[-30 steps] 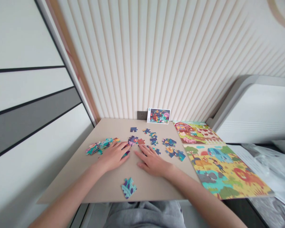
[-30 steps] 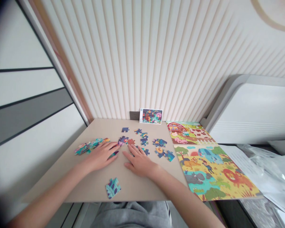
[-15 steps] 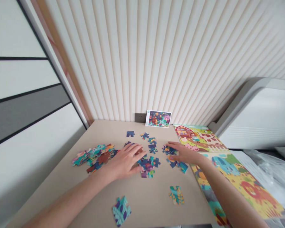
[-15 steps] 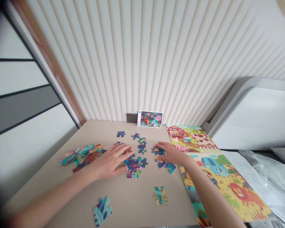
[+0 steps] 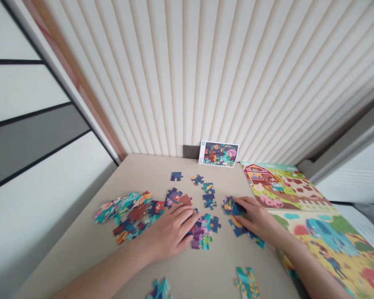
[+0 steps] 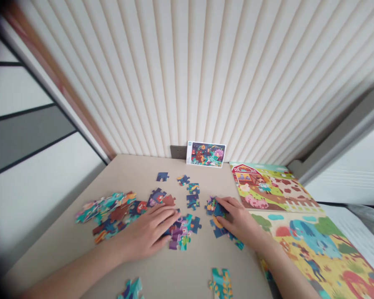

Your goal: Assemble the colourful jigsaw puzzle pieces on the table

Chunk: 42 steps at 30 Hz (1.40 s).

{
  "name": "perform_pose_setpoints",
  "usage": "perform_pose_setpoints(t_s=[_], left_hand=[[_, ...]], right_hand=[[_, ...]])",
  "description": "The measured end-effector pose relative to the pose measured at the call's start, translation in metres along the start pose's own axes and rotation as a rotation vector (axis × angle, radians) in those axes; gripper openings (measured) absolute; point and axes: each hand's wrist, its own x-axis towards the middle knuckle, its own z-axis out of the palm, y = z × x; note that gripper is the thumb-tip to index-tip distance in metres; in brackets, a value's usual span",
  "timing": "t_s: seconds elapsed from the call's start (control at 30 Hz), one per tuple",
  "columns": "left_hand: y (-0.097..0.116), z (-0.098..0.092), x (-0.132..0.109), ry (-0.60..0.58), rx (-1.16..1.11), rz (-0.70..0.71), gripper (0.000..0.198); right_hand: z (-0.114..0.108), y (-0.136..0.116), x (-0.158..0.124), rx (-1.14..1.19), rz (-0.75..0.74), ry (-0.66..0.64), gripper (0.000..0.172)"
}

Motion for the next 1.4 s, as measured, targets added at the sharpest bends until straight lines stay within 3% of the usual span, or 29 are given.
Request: perform_pose_setpoints(t_s=[0.23,0.43,0.57,0.8,1.03,1.3,1.4], left_hand=[[0.007,-0.002,0.001,-0.044,0.039,-0.021,0.051],[0.007,0.001,-0.002,0.007,0.072,0.024,0.048],[0.006,0.004,-0.004,0.03,0.069,0.039,0.047],[-0.004,0.008,-0.008,0.084,0.076,0.002,0.052],[-0.004,0.01,-0.008,0.118,0.087,-0.006,0.046],[0.0,0.012,-0.007,0.074,0.069,-0.02,0.045],[0.0,0.012,-0.007,0.068,0.064,-0.028,0.045]], right_hand=[[0.02,-0.022,0.004,0.004,-0.126,0.087,0.049],[0.011,-0.002,0.006,-0.042,0.062,0.304,0.047],[0.005,0.008,0.006,-0.072,0.127,0.37,0.047],[0.01,-0.011,0.006,-0.03,0.035,0.217,0.044],[0.0,-0.004,0.004,-0.01,0.03,0.267,0.035],[0.004,-0.009,0.002,0.029,-0.115,-0.005,0.053],[0.006,-0.008,0.002,0.045,-0.083,-0.003,0.051]])
